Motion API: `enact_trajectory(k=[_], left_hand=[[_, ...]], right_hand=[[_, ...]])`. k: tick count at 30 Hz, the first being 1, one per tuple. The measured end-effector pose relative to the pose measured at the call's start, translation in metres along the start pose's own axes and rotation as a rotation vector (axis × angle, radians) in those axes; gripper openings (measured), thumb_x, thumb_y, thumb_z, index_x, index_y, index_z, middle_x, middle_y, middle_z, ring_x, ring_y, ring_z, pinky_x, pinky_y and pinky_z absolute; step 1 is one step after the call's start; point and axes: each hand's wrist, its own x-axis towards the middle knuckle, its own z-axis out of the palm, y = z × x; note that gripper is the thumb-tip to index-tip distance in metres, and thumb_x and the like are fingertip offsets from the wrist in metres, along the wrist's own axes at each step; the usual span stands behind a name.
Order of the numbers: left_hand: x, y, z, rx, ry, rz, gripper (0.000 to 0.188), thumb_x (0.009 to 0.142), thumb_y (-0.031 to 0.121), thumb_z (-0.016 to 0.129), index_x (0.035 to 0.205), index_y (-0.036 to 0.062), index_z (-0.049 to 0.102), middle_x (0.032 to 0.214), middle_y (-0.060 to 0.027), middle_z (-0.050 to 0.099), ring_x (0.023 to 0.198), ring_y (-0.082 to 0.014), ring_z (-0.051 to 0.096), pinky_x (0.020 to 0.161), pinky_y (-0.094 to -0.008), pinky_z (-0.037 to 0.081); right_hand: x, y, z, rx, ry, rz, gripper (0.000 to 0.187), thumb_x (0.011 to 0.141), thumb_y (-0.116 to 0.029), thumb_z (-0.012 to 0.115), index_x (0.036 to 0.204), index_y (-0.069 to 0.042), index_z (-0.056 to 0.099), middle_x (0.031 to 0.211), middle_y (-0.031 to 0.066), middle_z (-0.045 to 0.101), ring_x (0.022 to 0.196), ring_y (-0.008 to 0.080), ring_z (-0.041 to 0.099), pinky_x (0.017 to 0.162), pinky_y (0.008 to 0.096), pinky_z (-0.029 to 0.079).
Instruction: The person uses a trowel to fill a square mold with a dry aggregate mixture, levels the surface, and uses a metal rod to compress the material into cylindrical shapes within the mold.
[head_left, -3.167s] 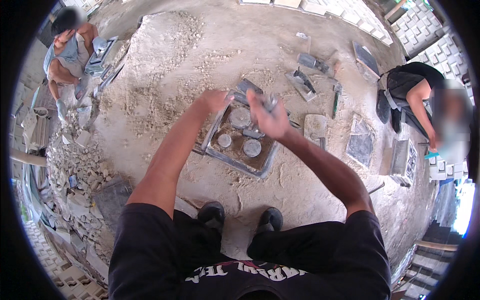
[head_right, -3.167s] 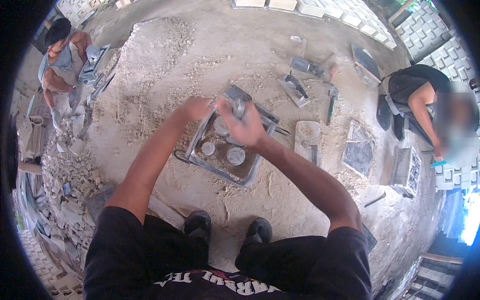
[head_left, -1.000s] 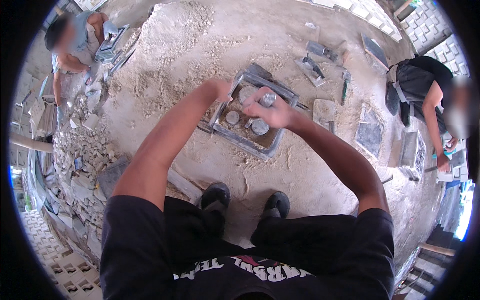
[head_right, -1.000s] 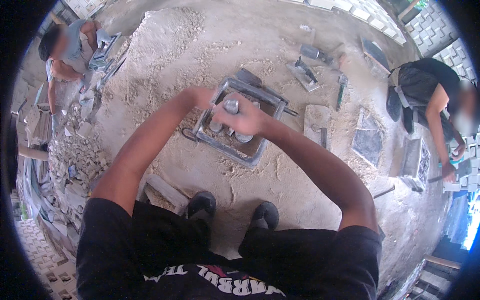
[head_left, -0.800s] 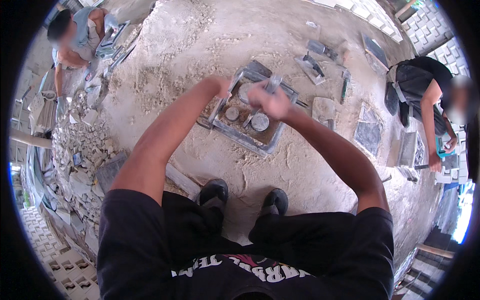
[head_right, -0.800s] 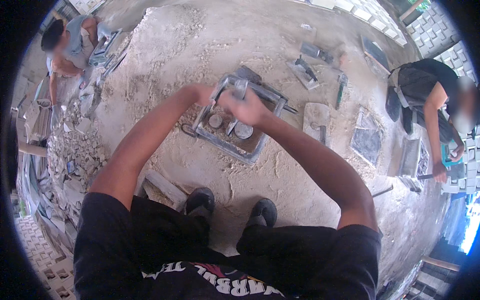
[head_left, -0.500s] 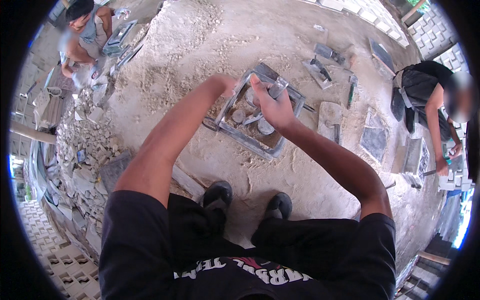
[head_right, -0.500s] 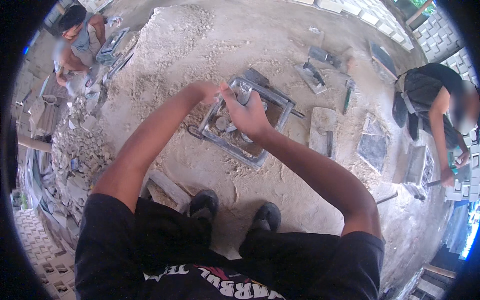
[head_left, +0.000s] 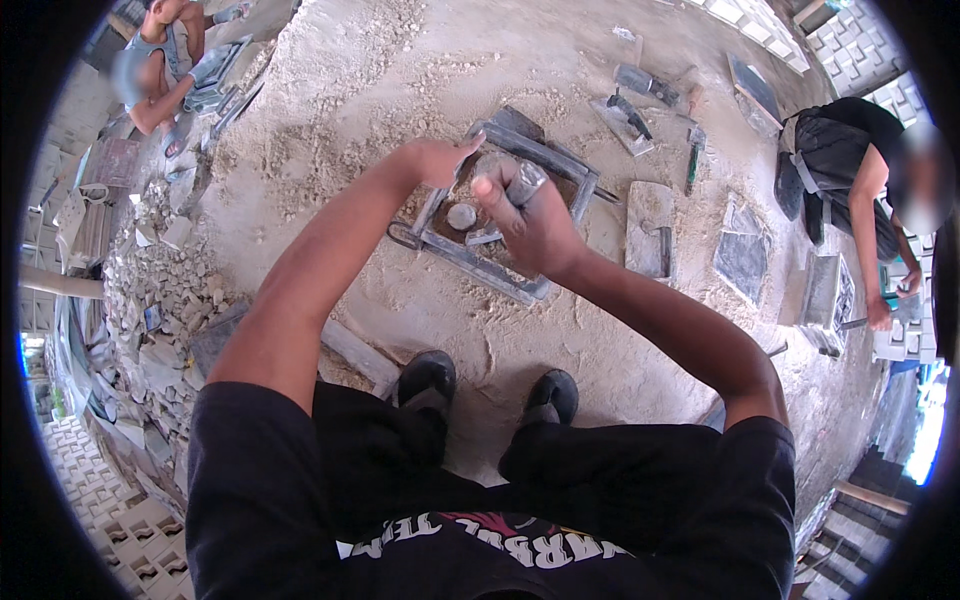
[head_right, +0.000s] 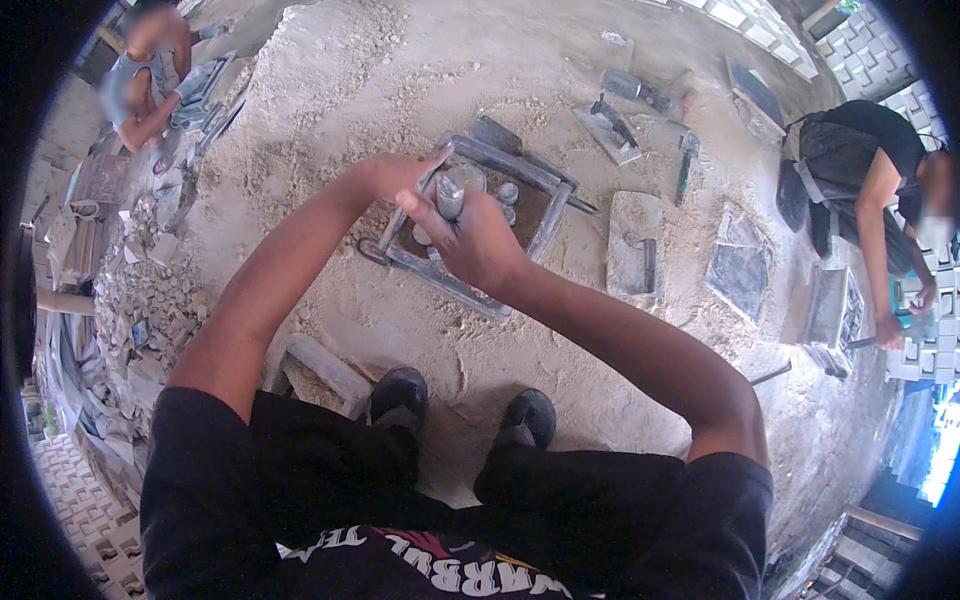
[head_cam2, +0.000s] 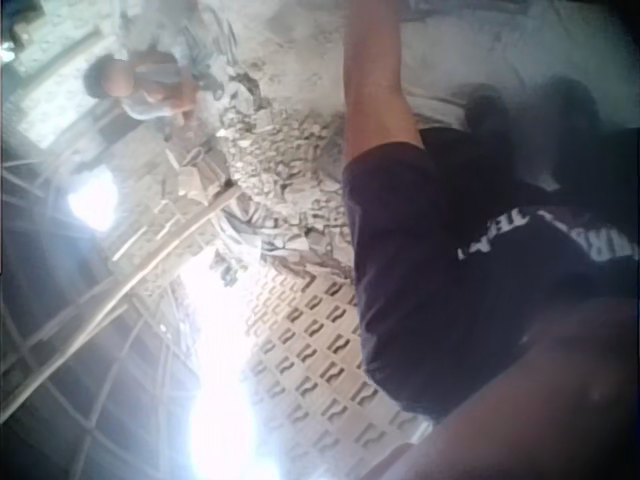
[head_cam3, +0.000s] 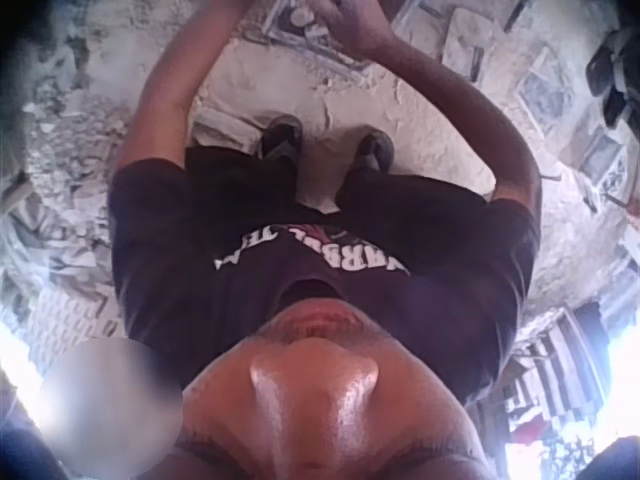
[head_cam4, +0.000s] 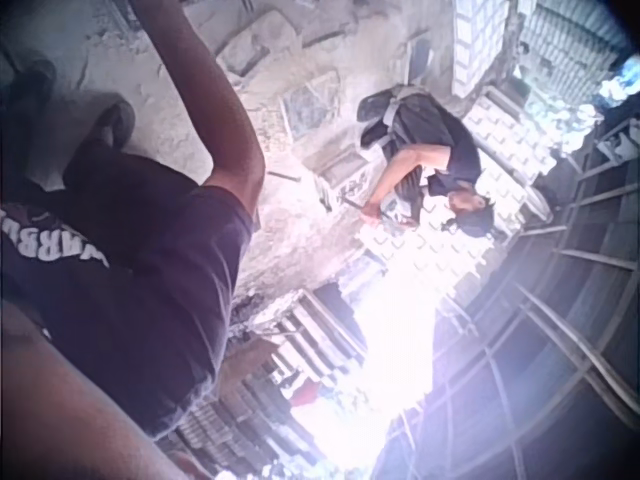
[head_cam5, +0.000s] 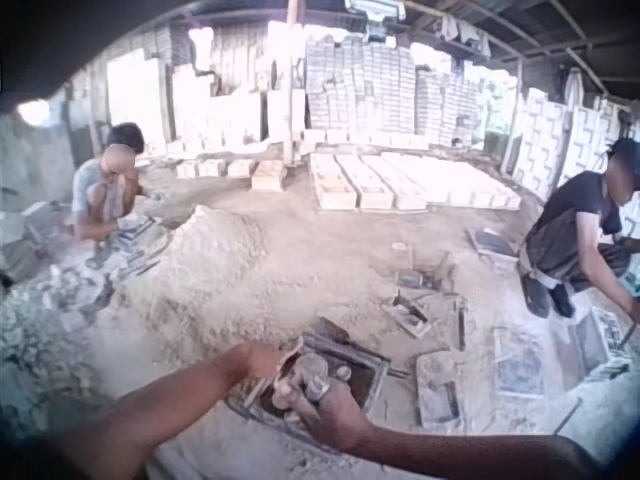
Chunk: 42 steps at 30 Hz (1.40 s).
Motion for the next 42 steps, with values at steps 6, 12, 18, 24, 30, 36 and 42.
enact_trajectory(k=[6, 12, 18, 24, 30, 36, 42], left_hand=[[0.009, 0.038, -0.025, 0.032, -0.061, -0.030, 0.096, 0.077, 0.010, 0.058, 0.154, 0.0164, 0.000, 0.109, -0.0228, 0.064, 0.093, -0.0362, 0.065, 0.086, -0.0448, 0.050], [0.012, 0.014, -0.007, -0.003, -0.012, 0.001, 0.094, 0.078, 0.009, 0.058, 0.154, 0.0168, 0.003, 0.108, -0.0224, 0.064, 0.091, -0.0358, 0.065, 0.083, -0.0446, 0.051], [0.011, 0.020, -0.008, 0.030, -0.037, -0.009, 0.091, 0.082, 0.015, 0.059, 0.154, 0.0176, 0.003, 0.112, -0.0223, 0.062, 0.097, -0.0368, 0.064, 0.087, -0.0460, 0.050], [-0.005, 0.025, -0.013, 0.068, -0.009, -0.040, 0.089, 0.088, 0.030, 0.061, 0.153, 0.0171, 0.001, 0.116, -0.0232, 0.061, 0.102, -0.0379, 0.062, 0.092, -0.0460, 0.049], [-0.011, 0.034, -0.020, 0.047, -0.061, -0.053, 0.090, 0.090, 0.028, 0.060, 0.153, 0.0144, -0.003, 0.118, -0.0254, 0.060, 0.106, -0.0382, 0.061, 0.094, -0.0461, 0.048], [-0.010, 0.026, -0.014, 0.032, -0.055, -0.038, 0.092, 0.090, 0.030, 0.060, 0.153, 0.0156, -0.006, 0.114, -0.0274, 0.061, 0.103, -0.0408, 0.062, 0.092, -0.0479, 0.048], [-0.005, 0.042, -0.035, 0.052, -0.129, -0.100, 0.089, 0.088, 0.021, 0.055, 0.151, 0.0074, -0.006, 0.114, -0.0283, 0.061, 0.106, -0.0389, 0.061, 0.094, -0.0461, 0.047]], right_hand=[[-0.008, 0.014, -0.013, -0.119, 0.003, -0.068, 0.035, 0.099, -0.033, 0.053, 0.079, -0.004, 0.052, 0.067, -0.0015, 0.048, 0.065, 0.0067, 0.042, 0.058, 0.0278, 0.039], [-0.014, 0.002, -0.003, -0.079, 0.059, -0.222, 0.029, 0.101, -0.031, 0.049, 0.088, -0.005, 0.049, 0.075, -0.0007, 0.045, 0.071, 0.0082, 0.042, 0.064, 0.0274, 0.039], [-0.016, 0.000, -0.010, -0.207, -0.075, -0.289, 0.028, 0.099, -0.033, 0.050, 0.093, -0.006, 0.049, 0.082, 0.0090, 0.048, 0.072, 0.0222, 0.049, 0.067, 0.0353, 0.043], [-0.009, -0.009, -0.022, -0.192, -0.165, -0.189, 0.031, 0.098, -0.028, 0.053, 0.078, -0.004, 0.051, 0.066, 0.0071, 0.049, 0.062, 0.0171, 0.049, 0.060, 0.0327, 0.042], [-0.017, -0.002, -0.037, 0.010, -0.175, -0.036, 0.039, 0.096, -0.027, 0.060, 0.065, -0.005, 0.051, 0.054, 0.0012, 0.048, 0.051, 0.0094, 0.041, 0.050, 0.0310, 0.036], [-0.017, 0.021, -0.072, 0.055, -0.340, -0.028, 0.026, 0.093, -0.027, 0.063, 0.081, -0.003, 0.064, 0.068, 0.0005, 0.057, 0.061, 0.0084, 0.051, 0.057, 0.0248, 0.042], [-0.009, 0.002, -0.093, 0.100, -0.284, 0.003, 0.039, 0.089, -0.019, 0.046, 0.053, -0.008, 0.037, 0.052, -0.0020, 0.035, 0.049, 0.0090, 0.029, 0.047, 0.0294, 0.025]])
